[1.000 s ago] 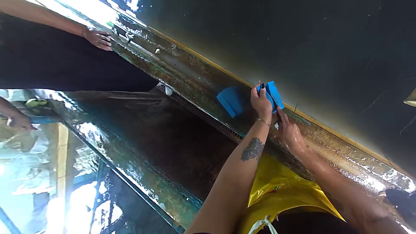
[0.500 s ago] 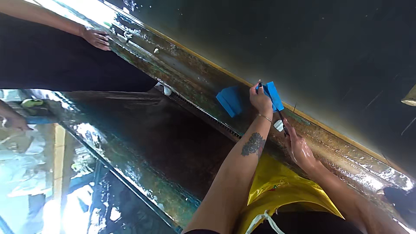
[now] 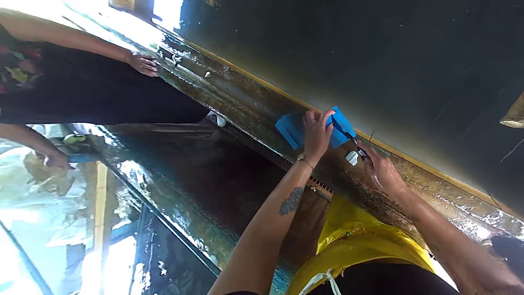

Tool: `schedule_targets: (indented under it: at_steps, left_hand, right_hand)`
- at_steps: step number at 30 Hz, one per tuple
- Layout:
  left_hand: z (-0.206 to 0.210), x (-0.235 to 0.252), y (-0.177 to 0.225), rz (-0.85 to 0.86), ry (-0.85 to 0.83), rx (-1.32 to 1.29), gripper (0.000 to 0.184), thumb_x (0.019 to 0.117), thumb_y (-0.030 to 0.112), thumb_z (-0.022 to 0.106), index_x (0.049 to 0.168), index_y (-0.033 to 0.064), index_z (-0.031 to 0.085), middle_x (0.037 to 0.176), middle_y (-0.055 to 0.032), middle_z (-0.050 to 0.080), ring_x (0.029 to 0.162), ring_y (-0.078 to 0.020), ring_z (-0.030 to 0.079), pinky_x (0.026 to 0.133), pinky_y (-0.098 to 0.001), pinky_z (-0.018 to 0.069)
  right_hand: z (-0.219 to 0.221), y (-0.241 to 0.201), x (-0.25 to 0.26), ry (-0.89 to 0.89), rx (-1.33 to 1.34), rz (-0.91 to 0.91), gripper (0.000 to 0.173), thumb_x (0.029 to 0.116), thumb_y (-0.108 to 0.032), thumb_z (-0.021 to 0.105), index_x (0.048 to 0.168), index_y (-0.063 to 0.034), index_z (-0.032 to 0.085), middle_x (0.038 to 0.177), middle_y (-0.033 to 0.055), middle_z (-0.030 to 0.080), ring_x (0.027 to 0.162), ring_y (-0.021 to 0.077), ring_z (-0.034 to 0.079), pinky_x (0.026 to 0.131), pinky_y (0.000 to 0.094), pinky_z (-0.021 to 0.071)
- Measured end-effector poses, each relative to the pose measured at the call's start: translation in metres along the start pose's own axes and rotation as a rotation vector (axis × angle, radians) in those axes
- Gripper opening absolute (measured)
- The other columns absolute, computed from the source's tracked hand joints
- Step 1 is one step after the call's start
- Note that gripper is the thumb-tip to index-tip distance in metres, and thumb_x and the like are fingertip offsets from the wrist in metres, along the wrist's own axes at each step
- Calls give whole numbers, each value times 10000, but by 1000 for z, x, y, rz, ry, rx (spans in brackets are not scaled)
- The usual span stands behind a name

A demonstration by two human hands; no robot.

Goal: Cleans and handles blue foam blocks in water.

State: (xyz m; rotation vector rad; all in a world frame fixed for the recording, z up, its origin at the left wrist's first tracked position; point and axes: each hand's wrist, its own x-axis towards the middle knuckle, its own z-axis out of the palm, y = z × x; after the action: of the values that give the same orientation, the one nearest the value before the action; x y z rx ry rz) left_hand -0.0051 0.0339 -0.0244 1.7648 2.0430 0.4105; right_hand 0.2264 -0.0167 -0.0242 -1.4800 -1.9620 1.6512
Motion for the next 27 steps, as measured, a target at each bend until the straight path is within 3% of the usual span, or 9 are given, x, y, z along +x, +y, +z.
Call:
schedule_targets:
  at_steps: [1,4,8,11,14,17,20,23,27]
  left_hand:
    - [-2,-1,-3,58,28,53,303,936,102,688,1237,133,700,1336,-257,532,1265,-434,498,1070,-528,426]
    - [-13,3,-11,259,-10,153,174,919,97,703,1092,88,709,1278,-216,593,1315,-430,484,1128,-581,343]
    - [-29,23,-30,536,-219,195,128,960,116,637,1038,104,737,1145,-104,716,1270,-362,566,1110,-575,355]
    - [-39,38,-33,612,-312,265,141,958,242,668,1042,174,759,1157,-30,724,1288,-306,554,1147,-588,267]
    - [-48,51,-22,606,-425,323,152,952,282,672,949,172,776,1052,-47,724,1246,-330,567,1169,-645,194]
    - [-51,62,-14,601,-531,356,201,982,303,627,1006,210,803,1026,-59,710,1216,-335,565,1170,-667,146]
    - [-52,71,-11,604,-601,384,183,936,321,698,1056,239,808,1030,-78,704,1211,-362,558,1160,-713,108]
    - [-56,76,-4,589,-680,428,209,911,304,743,1104,244,798,1074,-91,703,1242,-379,544,1158,-744,67]
    - [-58,83,6,539,-773,465,245,921,295,741,1158,251,782,1149,-100,692,1291,-385,517,1159,-751,43]
  right_hand:
    - [0,0,1,-3,-13,-10,532,1064,-75,459,1583,-174,394,862,166,696,740,316,680,741,483,571]
    - [2,1,1,4,-57,-56,532,1062,-78,471,1581,-175,403,826,171,685,700,325,670,706,494,568]
    - [6,-1,2,-3,-98,-63,550,1059,-85,477,1589,-207,395,835,180,695,723,355,684,723,523,570]
    - [8,0,1,19,-114,-72,549,1055,-82,482,1582,-215,411,855,183,702,731,357,690,713,530,572]
    - [9,-3,-1,41,-130,-83,558,1040,-61,498,1575,-205,426,903,205,708,733,371,693,707,540,574]
    - [11,-1,-2,73,-144,-112,555,1034,-48,500,1569,-184,435,902,200,709,715,364,691,690,533,578]
    - [12,-2,-6,89,-170,-120,547,1039,-68,499,1568,-194,441,872,201,704,686,366,687,660,528,573]
    - [16,-9,-12,101,-153,-122,542,1044,-73,482,1574,-171,423,942,209,709,679,349,687,655,507,582]
    - [26,-14,-9,161,-110,-136,575,1027,-42,490,1587,-134,394,870,198,690,655,332,675,644,484,581]
